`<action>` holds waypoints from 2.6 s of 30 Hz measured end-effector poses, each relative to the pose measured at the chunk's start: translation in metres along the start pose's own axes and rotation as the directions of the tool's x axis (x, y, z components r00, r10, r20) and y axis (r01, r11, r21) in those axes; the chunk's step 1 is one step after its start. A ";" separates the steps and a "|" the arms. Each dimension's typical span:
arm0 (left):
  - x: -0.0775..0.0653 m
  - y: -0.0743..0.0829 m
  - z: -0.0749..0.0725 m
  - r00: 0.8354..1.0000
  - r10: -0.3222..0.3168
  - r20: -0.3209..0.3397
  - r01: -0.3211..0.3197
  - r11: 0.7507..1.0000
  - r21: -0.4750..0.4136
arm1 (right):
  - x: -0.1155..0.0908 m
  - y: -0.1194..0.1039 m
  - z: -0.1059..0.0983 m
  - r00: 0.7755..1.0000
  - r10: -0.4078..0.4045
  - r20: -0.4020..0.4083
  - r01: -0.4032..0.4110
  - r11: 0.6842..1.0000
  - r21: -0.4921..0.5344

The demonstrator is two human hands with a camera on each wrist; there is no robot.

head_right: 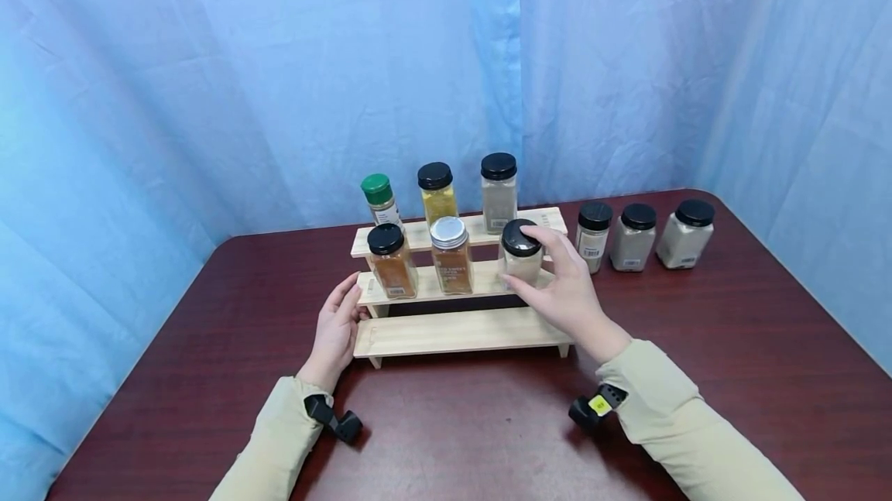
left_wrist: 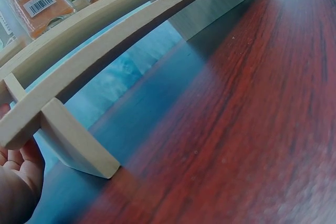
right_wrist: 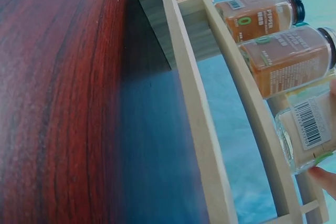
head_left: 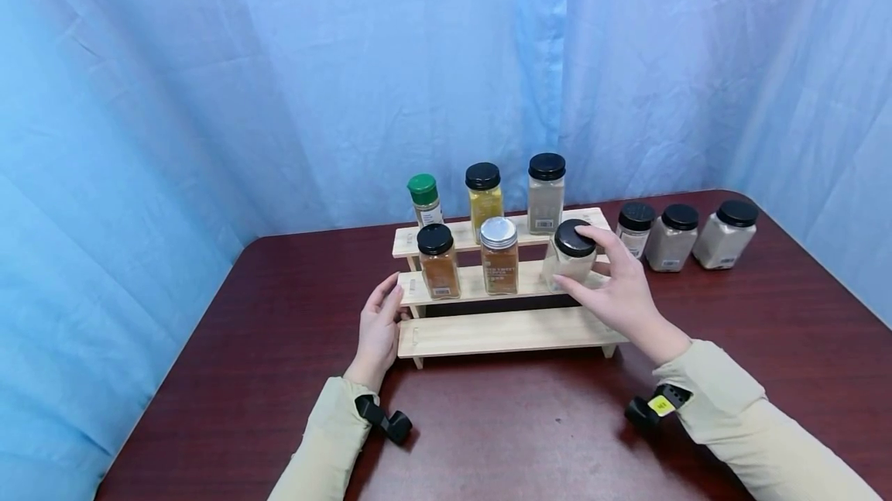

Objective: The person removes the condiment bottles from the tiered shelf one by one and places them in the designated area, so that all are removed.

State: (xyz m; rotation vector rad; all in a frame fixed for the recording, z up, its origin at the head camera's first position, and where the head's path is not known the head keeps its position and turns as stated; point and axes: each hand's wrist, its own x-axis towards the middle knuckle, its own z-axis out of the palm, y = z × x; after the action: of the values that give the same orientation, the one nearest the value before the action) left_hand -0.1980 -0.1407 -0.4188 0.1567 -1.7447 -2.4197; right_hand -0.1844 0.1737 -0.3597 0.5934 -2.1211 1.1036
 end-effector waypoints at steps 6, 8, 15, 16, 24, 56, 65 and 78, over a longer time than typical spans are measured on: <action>0.000 0.001 0.001 1.000 0.000 0.002 0.000 1.000 -0.006 | -0.002 -0.001 -0.008 1.000 0.012 -0.010 -0.012 1.000 0.016; 0.000 0.001 0.001 1.000 0.001 0.004 -0.001 1.000 -0.005 | -0.003 -0.001 -0.010 1.000 0.003 -0.010 -0.003 1.000 0.026; -0.001 0.001 0.001 1.000 0.001 0.008 -0.001 1.000 0.003 | -0.008 -0.001 -0.022 0.999 -0.035 -0.017 0.037 0.994 0.101; -0.001 0.001 0.001 1.000 0.000 0.008 0.000 1.000 0.004 | -0.009 0.000 -0.023 0.999 -0.037 -0.018 0.039 0.994 0.104; -0.001 0.001 -0.001 1.000 -0.011 0.009 0.010 1.000 0.016 | -0.016 0.007 -0.038 0.998 -0.054 -0.036 0.056 0.997 0.045; -0.001 0.002 0.002 1.000 -0.002 0.020 0.002 1.000 0.012 | -0.045 0.025 -0.085 0.996 0.082 -0.040 -0.084 0.995 -0.051; -0.001 0.002 0.002 1.000 0.006 0.012 -0.006 1.000 -0.005 | -0.045 0.038 -0.091 0.995 0.100 -0.003 -0.100 0.991 -0.092; -0.002 0.001 0.001 1.000 -0.001 0.010 0.001 1.000 -0.009 | -0.049 0.063 -0.088 0.983 0.166 0.084 -0.155 0.980 -0.123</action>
State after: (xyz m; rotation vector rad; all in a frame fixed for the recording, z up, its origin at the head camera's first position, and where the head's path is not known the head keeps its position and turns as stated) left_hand -0.1965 -0.1399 -0.4179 0.1443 -1.7379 -2.4327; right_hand -0.1616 0.2861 -0.3925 0.4335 -2.3307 1.0477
